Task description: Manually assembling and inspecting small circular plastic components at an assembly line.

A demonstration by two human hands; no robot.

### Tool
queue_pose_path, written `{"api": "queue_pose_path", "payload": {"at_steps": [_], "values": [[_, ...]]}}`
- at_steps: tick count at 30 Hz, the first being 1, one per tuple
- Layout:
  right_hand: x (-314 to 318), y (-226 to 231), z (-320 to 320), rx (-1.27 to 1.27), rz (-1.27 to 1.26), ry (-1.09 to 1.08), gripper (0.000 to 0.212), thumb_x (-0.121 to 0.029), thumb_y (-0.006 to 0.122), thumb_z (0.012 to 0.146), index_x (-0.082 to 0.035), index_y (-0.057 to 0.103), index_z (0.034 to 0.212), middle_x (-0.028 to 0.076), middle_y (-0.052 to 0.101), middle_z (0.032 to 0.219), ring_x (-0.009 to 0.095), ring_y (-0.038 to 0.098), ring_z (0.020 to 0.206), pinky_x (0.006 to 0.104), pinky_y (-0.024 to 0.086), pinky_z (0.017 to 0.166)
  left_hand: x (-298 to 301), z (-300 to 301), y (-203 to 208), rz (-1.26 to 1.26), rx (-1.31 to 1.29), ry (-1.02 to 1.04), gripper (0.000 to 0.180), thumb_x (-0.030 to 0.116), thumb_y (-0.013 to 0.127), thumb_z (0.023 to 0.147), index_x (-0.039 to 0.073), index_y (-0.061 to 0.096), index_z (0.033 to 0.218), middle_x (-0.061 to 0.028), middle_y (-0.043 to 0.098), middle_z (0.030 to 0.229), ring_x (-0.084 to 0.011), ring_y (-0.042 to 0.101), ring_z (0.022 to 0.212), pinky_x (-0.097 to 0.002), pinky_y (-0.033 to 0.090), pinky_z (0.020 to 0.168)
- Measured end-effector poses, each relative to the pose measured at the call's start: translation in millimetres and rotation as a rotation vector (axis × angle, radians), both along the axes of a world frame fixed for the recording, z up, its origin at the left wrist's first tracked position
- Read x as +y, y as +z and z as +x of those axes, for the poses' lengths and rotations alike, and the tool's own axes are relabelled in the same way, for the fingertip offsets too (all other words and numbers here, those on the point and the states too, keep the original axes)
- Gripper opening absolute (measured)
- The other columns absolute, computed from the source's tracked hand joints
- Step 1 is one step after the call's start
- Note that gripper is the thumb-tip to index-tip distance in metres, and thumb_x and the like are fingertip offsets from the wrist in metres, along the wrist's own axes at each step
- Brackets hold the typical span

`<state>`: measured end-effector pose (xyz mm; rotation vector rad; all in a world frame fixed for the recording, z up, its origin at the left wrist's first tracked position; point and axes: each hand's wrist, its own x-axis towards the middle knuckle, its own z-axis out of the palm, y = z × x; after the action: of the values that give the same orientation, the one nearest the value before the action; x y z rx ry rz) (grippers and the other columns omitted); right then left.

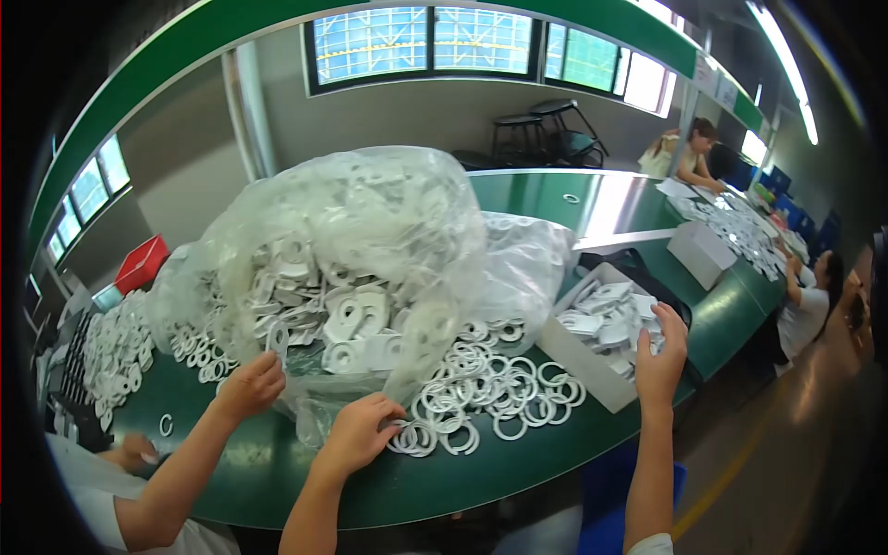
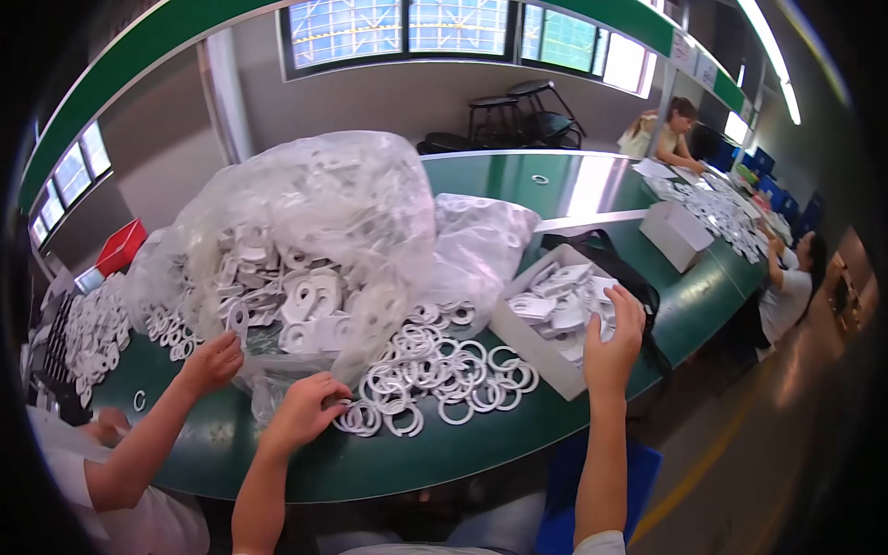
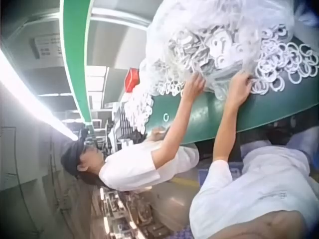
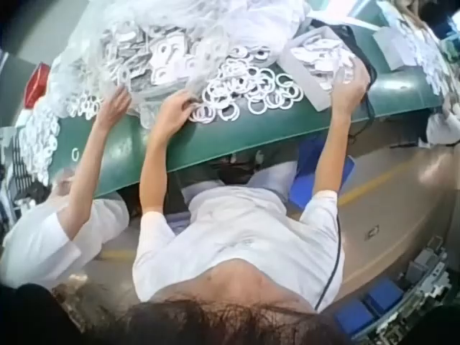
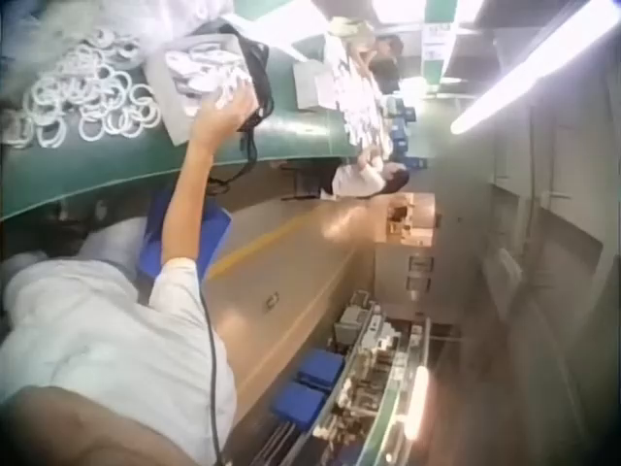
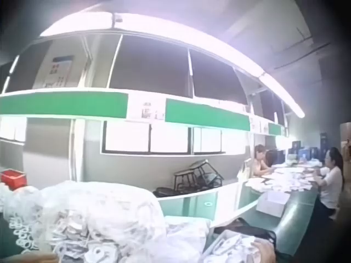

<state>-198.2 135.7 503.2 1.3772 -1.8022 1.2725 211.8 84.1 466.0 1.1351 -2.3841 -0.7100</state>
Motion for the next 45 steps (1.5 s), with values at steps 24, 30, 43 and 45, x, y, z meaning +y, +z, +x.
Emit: {"api": "queue_pose_path", "payload": {"at_steps": [24, 30, 43, 45], "values": [[-117, -55, 100, -0.107, 0.878, 0.351, 0.017, -0.014, 0.066, 0.064, -0.002, 0.066, 0.076, 0.019, 0.065, 0.081, 0.032, 0.063, 0.080, 0.0389, 0.049, 0.073, -7, 13, 4, 0.700, 1.148, 0.306, 0.013, 0.004, 0.062, 0.086, -0.003, 0.061, 0.096, -0.0078, 0.063, 0.080, -0.0123, 0.060, 0.061, -0.0225, 0.048, 0.051], [-115, -56, 104, -0.126, 0.825, 0.377, 0.019, -0.016, 0.066, 0.065, -0.001, 0.063, 0.076, 0.018, 0.063, 0.083, 0.032, 0.061, 0.082, 0.0382, 0.048, 0.073, -12, 12, -3, 0.212, 0.807, 0.299, 0.009, 0.004, 0.063, 0.082, 0.001, 0.065, 0.090, -0.0068, 0.062, 0.077, -0.0135, 0.054, 0.060, -0.0260, 0.041, 0.051], [-79, -22, 121, -0.187, 0.501, 0.315, 0.012, -0.014, 0.063, 0.073, -0.003, 0.060, 0.076, 0.013, 0.062, 0.068, 0.030, 0.061, 0.065, 0.0377, 0.047, 0.063, -68, 42, 55, 0.240, 0.319, 0.286, 0.026, 0.019, 0.072, 0.079, -0.003, 0.064, 0.068, -0.0037, 0.056, 0.053, -0.0083, 0.049, 0.039, -0.0238, 0.039, 0.036], [-72, -13, 127, -0.279, 0.476, 0.361, 0.013, -0.014, 0.064, 0.074, -0.002, 0.060, 0.078, 0.012, 0.063, 0.069, 0.024, 0.062, 0.061, 0.0351, 0.048, 0.059, -70, 43, 57, 0.569, 0.199, 0.142, 0.026, 0.017, 0.071, 0.079, -0.003, 0.063, 0.066, -0.0025, 0.053, 0.051, -0.0081, 0.048, 0.039, -0.0239, 0.039, 0.037]]}}
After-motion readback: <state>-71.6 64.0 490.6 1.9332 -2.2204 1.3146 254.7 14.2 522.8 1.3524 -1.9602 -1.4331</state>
